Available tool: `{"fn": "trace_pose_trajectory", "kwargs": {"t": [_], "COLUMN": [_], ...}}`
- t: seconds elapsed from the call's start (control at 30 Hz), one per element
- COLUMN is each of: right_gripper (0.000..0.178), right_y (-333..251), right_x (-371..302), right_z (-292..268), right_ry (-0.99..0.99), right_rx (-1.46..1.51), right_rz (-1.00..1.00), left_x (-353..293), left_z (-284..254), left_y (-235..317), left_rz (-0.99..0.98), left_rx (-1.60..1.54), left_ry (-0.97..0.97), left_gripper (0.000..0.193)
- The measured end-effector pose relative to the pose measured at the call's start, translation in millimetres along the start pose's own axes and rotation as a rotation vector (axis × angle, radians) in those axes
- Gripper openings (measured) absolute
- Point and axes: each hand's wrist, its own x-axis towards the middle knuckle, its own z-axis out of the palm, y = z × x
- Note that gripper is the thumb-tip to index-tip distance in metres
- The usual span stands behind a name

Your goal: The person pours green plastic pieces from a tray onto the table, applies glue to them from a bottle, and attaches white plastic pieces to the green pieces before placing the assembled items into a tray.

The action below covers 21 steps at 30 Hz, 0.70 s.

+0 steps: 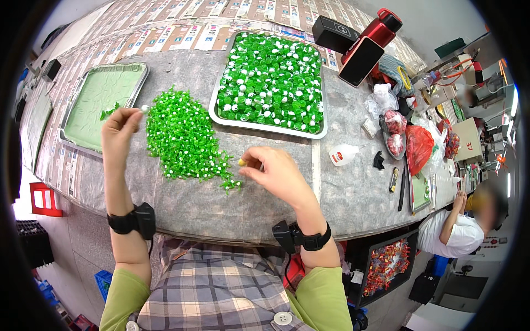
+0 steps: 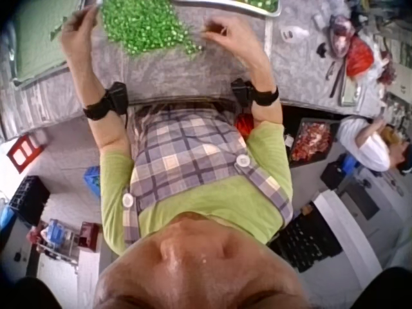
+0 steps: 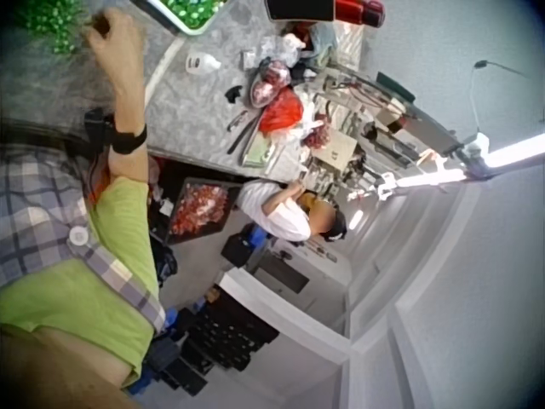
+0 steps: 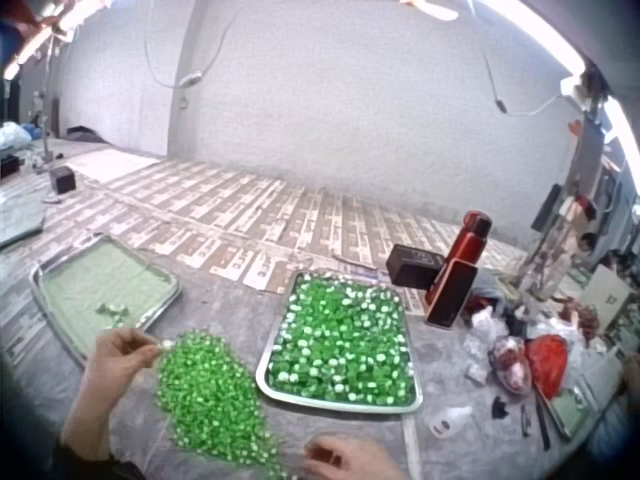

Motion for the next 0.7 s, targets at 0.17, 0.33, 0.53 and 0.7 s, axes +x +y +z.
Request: {"fn": "trace_pose_trajectory", "kwargs": {"t": [0.17,0.33,0.53,0.7], "right_gripper": [0.019,0.017,0.014,0.008], "right_y": [6.1,9.4,13.3,0.8], "right_x": [-13.8,-14.1,-22.2,-26.1], "right_z": [19.1,22.3,13.7,14.2], "right_ry": [-0.023,0.022,0.082,0.134], "right_rx": [-0.097,-0.203,-0.150,0.822], "right_rz": [-0.106,-0.115,-0.089,0.082], "left_x": [38.9,29.8,-33.4,-88.8], "left_z": [-78.8,-64.2,33.7,78.7], "left_y": [-37.8,-21.2,27.9,39.7], "left_rz": [-0.010,0.064,-0.049,-0.169], "left_rx": [0.636,0.625,-0.092,-0.167], "left_ry": [0.200,0.230,-0.302,-0.594], "left_gripper": [0.020,0.032,0.023,0.025]}}
